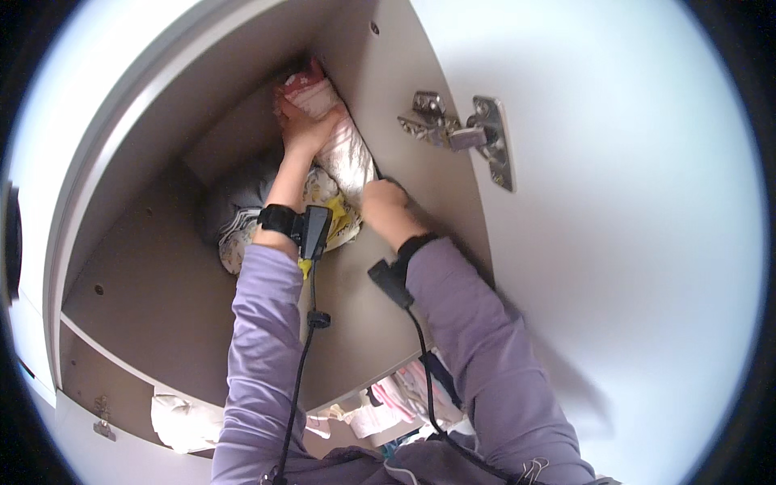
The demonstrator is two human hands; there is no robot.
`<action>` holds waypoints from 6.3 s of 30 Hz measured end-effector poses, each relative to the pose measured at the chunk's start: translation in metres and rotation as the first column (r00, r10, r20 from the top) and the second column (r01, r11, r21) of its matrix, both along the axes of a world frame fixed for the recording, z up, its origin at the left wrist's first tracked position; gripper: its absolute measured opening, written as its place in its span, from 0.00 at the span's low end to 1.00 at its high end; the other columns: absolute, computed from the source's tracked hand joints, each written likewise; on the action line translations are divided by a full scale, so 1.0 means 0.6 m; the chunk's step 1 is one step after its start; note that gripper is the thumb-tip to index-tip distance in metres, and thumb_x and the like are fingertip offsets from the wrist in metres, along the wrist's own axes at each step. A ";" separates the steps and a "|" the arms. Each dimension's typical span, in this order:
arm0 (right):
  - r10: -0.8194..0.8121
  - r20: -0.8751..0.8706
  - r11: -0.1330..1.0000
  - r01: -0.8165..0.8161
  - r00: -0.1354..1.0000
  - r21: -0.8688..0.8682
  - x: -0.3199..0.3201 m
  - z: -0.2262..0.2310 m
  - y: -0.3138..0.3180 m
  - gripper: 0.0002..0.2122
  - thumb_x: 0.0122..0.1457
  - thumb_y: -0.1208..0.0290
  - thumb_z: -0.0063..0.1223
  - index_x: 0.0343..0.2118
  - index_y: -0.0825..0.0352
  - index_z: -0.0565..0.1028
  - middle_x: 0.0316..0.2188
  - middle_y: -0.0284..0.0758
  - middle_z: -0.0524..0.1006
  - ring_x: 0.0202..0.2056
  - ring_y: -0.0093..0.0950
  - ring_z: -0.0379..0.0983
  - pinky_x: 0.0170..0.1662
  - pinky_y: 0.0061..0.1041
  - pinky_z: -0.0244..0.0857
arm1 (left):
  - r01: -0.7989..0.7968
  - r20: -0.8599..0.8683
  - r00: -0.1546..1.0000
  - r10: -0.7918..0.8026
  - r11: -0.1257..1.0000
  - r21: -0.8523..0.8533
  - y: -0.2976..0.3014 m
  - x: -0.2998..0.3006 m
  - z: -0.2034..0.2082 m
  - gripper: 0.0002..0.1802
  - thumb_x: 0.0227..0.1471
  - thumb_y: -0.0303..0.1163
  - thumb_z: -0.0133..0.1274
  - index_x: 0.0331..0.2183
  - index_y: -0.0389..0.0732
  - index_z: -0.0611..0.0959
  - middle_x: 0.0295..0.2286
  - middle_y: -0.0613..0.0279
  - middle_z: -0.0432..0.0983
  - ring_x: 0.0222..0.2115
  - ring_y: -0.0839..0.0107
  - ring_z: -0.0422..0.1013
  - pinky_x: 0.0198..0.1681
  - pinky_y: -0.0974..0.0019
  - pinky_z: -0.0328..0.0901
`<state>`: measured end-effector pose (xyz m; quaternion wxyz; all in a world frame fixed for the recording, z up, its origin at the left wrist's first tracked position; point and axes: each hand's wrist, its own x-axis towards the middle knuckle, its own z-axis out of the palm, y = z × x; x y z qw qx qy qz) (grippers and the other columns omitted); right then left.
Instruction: The person retrieves a folded blanket from a wardrobe, unfolds it on a bed, refolds it neatly, and places it back into the wardrobe. The person also retrieves and restacks other bedding items from the wardrobe.
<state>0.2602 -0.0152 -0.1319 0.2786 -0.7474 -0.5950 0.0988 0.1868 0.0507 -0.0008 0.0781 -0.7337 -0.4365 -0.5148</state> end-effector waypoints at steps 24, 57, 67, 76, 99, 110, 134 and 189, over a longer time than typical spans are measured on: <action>0.420 0.502 0.774 -0.587 0.756 0.237 -0.178 0.235 0.104 0.25 0.59 0.53 0.37 0.55 0.63 0.63 0.56 0.46 0.62 0.58 0.42 0.56 0.59 0.38 0.52 | -0.574 -0.449 0.814 0.368 0.630 -0.523 -0.092 -0.283 -0.045 0.37 0.48 0.62 0.39 0.58 0.57 0.63 0.61 0.60 0.45 0.62 0.49 0.32 0.59 0.35 0.24; 0.713 0.333 0.698 -0.669 0.617 -0.255 -0.191 0.214 0.209 0.34 0.57 0.36 0.26 0.61 0.54 0.57 0.63 0.36 0.51 0.63 0.36 0.46 0.63 0.34 0.42 | -0.350 -0.287 0.934 0.211 0.695 -0.628 -0.056 -0.324 -0.040 0.50 0.38 0.74 0.42 0.58 0.54 0.63 0.58 0.52 0.53 0.62 0.52 0.40 0.60 0.39 0.32; 0.549 0.333 0.835 -0.525 0.767 -0.167 -0.136 0.194 0.174 0.39 0.55 0.34 0.21 0.64 0.56 0.41 0.66 0.37 0.35 0.66 0.35 0.27 0.65 0.37 0.26 | -0.425 -0.410 0.883 0.230 0.763 -0.487 0.036 -0.372 -0.028 0.43 0.48 0.67 0.36 0.58 0.50 0.62 0.60 0.58 0.50 0.61 0.57 0.47 0.62 0.52 0.40; 0.503 0.148 0.862 -0.507 0.852 -0.008 -0.119 0.197 0.156 0.38 0.57 0.36 0.24 0.64 0.60 0.43 0.64 0.43 0.41 0.65 0.37 0.34 0.65 0.32 0.31 | -0.468 -0.501 0.845 0.185 0.709 -0.528 0.015 -0.380 -0.028 0.57 0.35 0.77 0.41 0.60 0.50 0.58 0.61 0.54 0.46 0.62 0.56 0.42 0.63 0.56 0.39; 0.348 -0.277 0.638 -0.010 0.896 0.770 -0.182 0.291 0.256 0.26 0.50 0.67 0.51 0.54 0.64 0.63 0.49 0.47 0.69 0.52 0.44 0.64 0.54 0.35 0.59 | -0.386 -0.390 0.910 0.143 0.638 -0.666 -0.005 -0.371 -0.034 0.61 0.34 0.78 0.42 0.61 0.47 0.53 0.61 0.51 0.41 0.62 0.55 0.38 0.63 0.54 0.36; -0.221 0.637 0.740 -0.299 0.739 0.603 -0.067 0.264 0.034 0.24 0.58 0.53 0.38 0.56 0.53 0.63 0.58 0.37 0.59 0.61 0.38 0.48 0.63 0.41 0.33 | -0.627 -0.451 0.774 0.444 0.640 -0.445 -0.083 -0.332 -0.053 0.39 0.54 0.60 0.32 0.60 0.48 0.55 0.61 0.53 0.46 0.61 0.56 0.46 0.61 0.52 0.44; 0.063 0.846 0.829 -0.500 0.529 0.252 -0.111 0.048 0.012 0.39 0.49 0.71 0.53 0.63 0.54 0.46 0.61 0.48 0.47 0.61 0.44 0.44 0.57 0.54 0.44 | -0.500 -0.527 0.841 0.123 0.551 -0.668 -0.163 -0.312 -0.245 0.24 0.51 0.43 0.45 0.48 0.43 0.76 0.50 0.51 0.67 0.51 0.57 0.64 0.51 0.59 0.61; 0.140 0.834 0.794 -0.564 0.533 0.227 -0.104 0.060 0.039 0.40 0.47 0.64 0.56 0.62 0.60 0.48 0.59 0.47 0.54 0.60 0.43 0.50 0.60 0.42 0.49 | -0.744 -0.730 0.574 0.372 0.609 -0.275 -0.140 -0.320 -0.095 0.72 0.22 0.49 0.70 0.62 0.53 0.41 0.61 0.45 0.36 0.62 0.49 0.33 0.60 0.38 0.31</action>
